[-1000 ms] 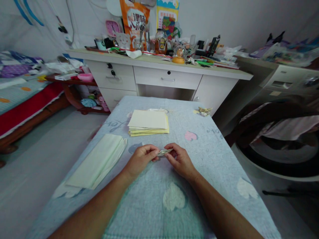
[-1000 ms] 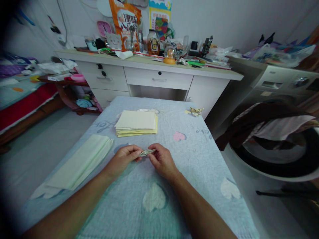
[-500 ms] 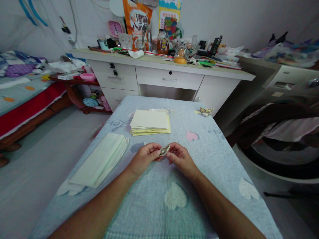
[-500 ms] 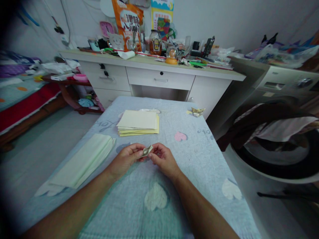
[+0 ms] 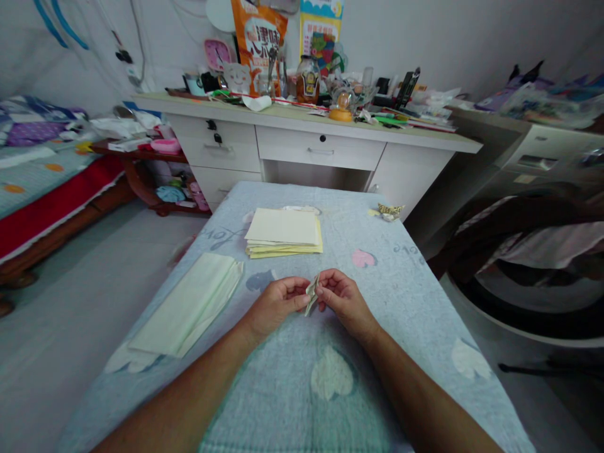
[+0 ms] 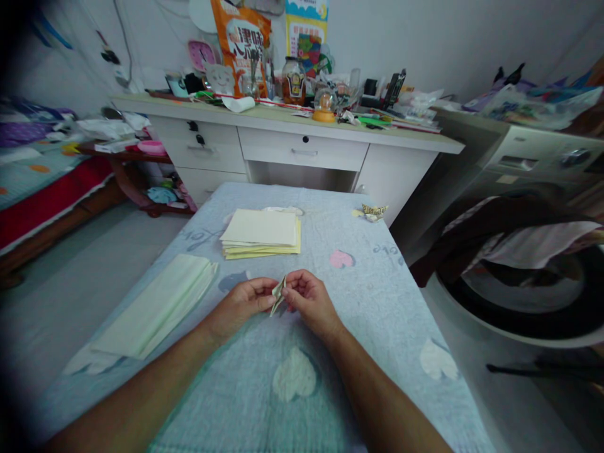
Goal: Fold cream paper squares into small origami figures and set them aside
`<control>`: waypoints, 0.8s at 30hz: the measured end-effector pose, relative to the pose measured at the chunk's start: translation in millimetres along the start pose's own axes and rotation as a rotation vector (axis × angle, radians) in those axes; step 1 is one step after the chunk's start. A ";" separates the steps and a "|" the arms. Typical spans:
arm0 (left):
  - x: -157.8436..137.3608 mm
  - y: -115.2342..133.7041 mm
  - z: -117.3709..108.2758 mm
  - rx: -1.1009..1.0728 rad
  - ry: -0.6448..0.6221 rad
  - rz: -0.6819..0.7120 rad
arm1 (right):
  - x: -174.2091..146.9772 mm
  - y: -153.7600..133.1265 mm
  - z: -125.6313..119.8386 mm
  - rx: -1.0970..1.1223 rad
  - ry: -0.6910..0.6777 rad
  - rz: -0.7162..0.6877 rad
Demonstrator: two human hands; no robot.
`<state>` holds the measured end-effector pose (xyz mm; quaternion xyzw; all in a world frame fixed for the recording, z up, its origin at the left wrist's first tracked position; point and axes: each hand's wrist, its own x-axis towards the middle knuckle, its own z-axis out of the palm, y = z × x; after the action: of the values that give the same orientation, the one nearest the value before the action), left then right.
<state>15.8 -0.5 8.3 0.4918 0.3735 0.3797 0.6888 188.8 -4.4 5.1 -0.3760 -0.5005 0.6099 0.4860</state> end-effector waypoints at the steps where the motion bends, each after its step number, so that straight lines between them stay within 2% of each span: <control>1: 0.0 0.6 0.4 0.009 -0.005 0.003 | -0.1 -0.4 0.3 0.002 -0.002 0.002; 12: 0.1 1.0 1.2 -0.066 0.022 0.003 | -6.6 -1.7 2.7 -0.061 -0.033 -0.029; 24: -0.3 2.5 3.4 0.010 -0.004 0.002 | -4.4 5.4 6.8 -0.324 0.130 -0.118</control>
<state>18.4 -1.5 11.5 0.4963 0.3735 0.3774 0.6868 182.2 -10.5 1.2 -0.4582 -0.5809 0.4660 0.4852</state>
